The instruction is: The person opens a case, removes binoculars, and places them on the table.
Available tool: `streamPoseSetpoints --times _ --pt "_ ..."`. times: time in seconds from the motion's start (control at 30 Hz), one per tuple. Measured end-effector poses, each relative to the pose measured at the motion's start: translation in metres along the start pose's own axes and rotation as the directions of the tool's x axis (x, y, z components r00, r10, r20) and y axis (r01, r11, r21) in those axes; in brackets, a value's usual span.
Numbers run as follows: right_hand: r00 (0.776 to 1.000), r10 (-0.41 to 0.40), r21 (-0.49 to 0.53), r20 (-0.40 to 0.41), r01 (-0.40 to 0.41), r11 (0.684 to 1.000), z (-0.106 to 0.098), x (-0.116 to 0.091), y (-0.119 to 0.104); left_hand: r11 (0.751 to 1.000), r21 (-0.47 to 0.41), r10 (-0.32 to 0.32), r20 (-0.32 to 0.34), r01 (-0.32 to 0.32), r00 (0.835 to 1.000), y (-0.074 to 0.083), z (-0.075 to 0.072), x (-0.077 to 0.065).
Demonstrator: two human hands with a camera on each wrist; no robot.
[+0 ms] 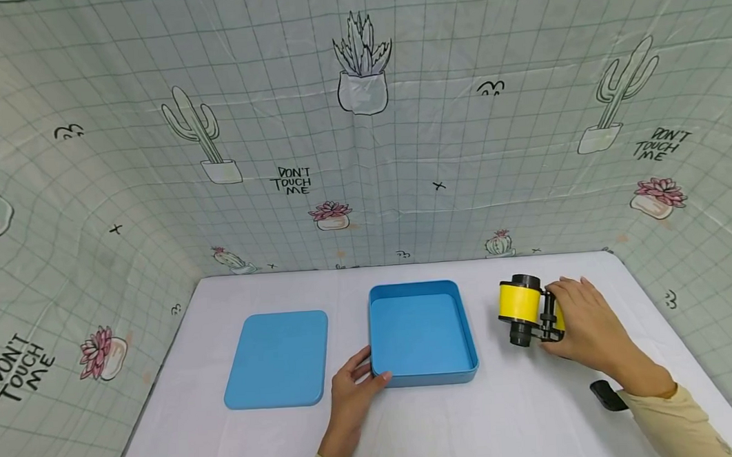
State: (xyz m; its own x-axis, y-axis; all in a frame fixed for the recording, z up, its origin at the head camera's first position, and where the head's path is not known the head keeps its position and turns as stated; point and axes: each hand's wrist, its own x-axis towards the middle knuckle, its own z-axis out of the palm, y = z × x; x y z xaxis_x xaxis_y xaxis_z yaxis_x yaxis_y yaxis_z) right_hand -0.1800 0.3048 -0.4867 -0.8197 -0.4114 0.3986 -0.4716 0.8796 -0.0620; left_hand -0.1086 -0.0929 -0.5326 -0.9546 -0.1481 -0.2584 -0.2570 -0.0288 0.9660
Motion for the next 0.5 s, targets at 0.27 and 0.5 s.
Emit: streamPoseSetpoints --times 0.27,0.5 --pt "0.997 -0.044 0.015 0.059 0.043 0.999 0.003 -0.009 0.017 1.0 -0.014 0.011 0.001 -0.011 1.0 -0.001 0.0 -0.002" --pt "0.992 -0.088 0.042 0.095 0.085 0.996 0.008 -0.011 0.028 1.0 -0.005 0.011 0.012 -0.011 1.0 -0.001 -0.001 -0.001"
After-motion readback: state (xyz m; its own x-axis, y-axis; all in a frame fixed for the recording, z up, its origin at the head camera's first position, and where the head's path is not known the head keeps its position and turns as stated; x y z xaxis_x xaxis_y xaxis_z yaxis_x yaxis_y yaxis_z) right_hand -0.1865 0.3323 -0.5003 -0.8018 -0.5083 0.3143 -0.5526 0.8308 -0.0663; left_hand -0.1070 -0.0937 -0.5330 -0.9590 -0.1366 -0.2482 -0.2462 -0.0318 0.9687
